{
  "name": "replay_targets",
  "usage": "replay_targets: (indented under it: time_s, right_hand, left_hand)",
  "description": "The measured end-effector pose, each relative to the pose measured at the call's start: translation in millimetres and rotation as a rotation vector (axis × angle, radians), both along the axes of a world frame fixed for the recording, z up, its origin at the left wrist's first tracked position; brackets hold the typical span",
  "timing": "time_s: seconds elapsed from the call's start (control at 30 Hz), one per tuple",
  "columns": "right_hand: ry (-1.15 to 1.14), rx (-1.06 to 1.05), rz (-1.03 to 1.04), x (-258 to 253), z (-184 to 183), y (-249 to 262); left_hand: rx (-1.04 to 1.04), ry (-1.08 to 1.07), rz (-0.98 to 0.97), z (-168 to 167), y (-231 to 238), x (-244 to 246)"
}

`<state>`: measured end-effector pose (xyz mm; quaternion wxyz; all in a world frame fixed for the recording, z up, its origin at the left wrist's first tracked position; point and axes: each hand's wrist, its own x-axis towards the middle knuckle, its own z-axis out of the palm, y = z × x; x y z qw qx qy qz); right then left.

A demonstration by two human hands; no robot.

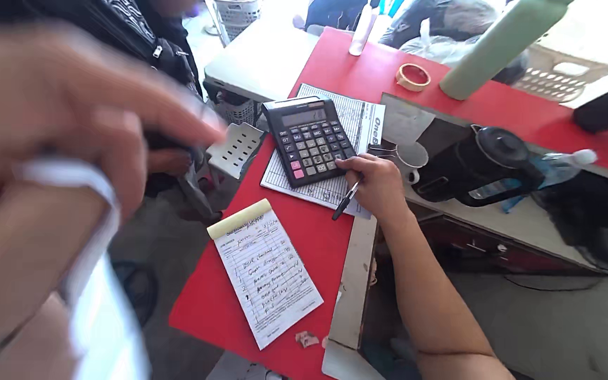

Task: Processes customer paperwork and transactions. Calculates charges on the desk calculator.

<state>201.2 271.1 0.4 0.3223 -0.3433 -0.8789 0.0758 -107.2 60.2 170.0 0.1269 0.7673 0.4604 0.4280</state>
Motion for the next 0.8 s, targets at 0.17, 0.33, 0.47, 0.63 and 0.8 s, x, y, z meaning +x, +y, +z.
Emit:
replay_targets:
  time_s: [0.17,0.33,0.47,0.63,0.8]
  right_hand:
    - [-0.006,-0.038,-0.009,0.7,2.8,-2.9]
    - [0.000,-0.036,-0.004,-0.2,-0.5,3.7]
    - [-0.008,-0.024,-0.006,-1.3,2.3,1.7]
    - [-0.018,-0.038,-0.027,-1.6,6.6,-1.6]
    - [-0.104,-0.076,-0.058,-9.4,21.9,-2.5]
  left_hand:
    - [-0.355,0.018,-0.019,-92.6,-69.9,2.3]
    - [-0.230,0.335,0.124,-153.7,-71.8,76.6]
    - [-0.140,0.465,0.192,-174.6,-67.2,98.7]
    - [-0.174,0.481,0.187,-172.0,-66.8,97.7]
    - [-0.178,0.473,0.142,-171.2,-66.1,93.3]
